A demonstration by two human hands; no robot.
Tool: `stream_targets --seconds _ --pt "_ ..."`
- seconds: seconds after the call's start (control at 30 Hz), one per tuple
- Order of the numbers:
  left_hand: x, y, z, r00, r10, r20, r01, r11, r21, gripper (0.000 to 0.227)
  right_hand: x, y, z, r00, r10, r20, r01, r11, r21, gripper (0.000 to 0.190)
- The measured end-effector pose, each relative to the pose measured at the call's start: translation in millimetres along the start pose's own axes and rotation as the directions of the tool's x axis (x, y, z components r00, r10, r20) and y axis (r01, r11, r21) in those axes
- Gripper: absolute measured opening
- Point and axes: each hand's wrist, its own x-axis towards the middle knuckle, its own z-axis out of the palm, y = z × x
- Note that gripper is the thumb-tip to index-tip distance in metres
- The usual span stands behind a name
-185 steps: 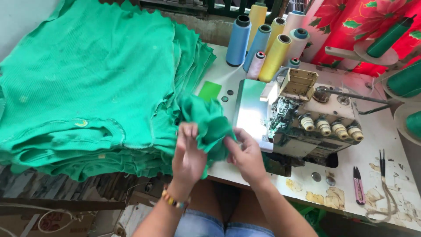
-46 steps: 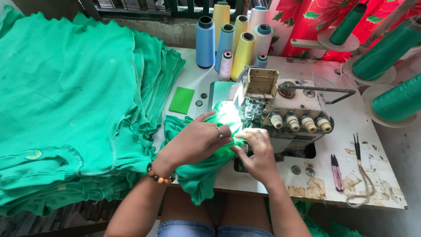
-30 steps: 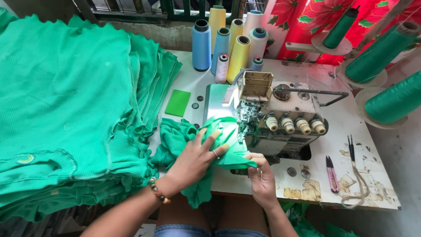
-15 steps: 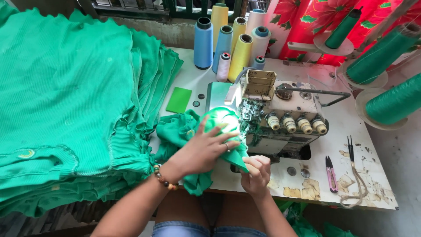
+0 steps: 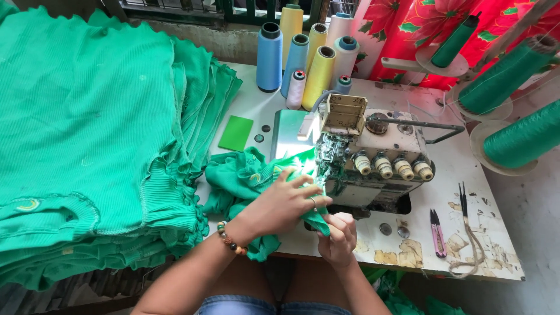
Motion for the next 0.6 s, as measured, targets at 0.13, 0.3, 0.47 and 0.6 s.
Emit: stream_targets --seconds 0.13,0.3,0.47,0.6 --pt "-11 -8 -8 0.984 -0.025 -0.178 0.040 0.996 0.083 0.013 6 -2 1 1.000 0.003 -0.007 -0.003 1.000 0.001 0.017" --pt "-13 -12 -2 0.972 0.002 -0.233 0.029 0.991 0.132 0.010 7 -1 3 1.000 0.020 0.005 -0.020 0.999 -0.025 0.015" --pt "-7 -20 5 0.970 -0.008 -0.244 0.035 0.993 0.110 0.010 10 -1 6 0.998 0.061 0.028 -0.060 0.997 -0.052 0.017" --pt "-2 -26 8 0.964 -0.017 -0.265 0.054 0.989 0.134 0.010 11 1 9 0.989 0.145 0.013 -0.144 0.987 -0.073 0.018"
